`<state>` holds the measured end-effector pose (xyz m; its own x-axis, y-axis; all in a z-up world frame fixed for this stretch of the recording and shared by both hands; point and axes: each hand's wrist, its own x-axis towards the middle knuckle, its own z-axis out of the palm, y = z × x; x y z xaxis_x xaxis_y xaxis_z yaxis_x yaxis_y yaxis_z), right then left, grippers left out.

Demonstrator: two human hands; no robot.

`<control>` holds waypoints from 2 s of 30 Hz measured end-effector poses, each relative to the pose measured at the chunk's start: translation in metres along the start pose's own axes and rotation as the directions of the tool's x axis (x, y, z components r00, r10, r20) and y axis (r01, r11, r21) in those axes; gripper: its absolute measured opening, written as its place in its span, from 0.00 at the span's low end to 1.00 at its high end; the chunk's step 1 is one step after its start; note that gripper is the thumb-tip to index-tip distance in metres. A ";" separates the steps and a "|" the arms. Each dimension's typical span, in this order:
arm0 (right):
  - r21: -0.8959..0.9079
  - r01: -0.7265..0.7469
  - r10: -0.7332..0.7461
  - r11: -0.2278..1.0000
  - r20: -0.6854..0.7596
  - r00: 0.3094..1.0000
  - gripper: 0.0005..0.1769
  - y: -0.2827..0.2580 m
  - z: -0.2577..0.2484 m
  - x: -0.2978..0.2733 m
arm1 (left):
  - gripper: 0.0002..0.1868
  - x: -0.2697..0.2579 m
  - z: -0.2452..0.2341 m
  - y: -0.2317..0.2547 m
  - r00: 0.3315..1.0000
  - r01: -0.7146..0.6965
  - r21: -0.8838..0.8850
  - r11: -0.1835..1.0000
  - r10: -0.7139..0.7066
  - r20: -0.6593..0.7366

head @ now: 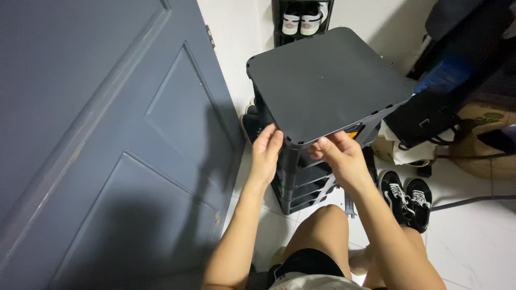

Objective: The person assembles a stack of black plastic trays by inserting side pieces and securing them. They then wipe one tray with a cloth and place it on top of the stack, adjusting the edges to fit.

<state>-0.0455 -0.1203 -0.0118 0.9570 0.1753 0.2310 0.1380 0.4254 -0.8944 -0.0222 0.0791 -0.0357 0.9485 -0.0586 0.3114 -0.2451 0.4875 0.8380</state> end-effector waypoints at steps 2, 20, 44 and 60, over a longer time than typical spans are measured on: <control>-0.017 -0.032 0.031 0.999 -0.045 0.999 0.11 -0.003 0.001 0.001 | 0.22 0.003 -0.002 -0.007 0.998 -0.060 -0.012 0.998 0.060 0.005; 0.380 -0.027 0.019 0.925 0.026 0.999 0.09 0.007 -0.009 -0.008 | 0.31 -0.009 0.018 -0.036 0.986 -0.128 0.414 0.901 0.160 -0.044; 0.415 0.009 0.062 0.910 -0.158 0.985 0.14 -0.018 -0.002 -0.005 | 0.41 -0.024 0.046 -0.040 0.910 -0.386 0.433 0.815 0.414 0.030; 0.382 0.039 0.054 0.923 -0.231 0.971 0.08 -0.006 -0.021 -0.004 | 0.36 -0.035 0.065 -0.033 0.906 -0.393 0.402 0.827 0.422 0.016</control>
<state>-0.0450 -0.1426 -0.0154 0.9961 -0.0115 0.0874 0.0674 0.7388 -0.6706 -0.0604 0.0084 -0.0454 0.7527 0.1385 0.6436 -0.6561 0.0765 0.7508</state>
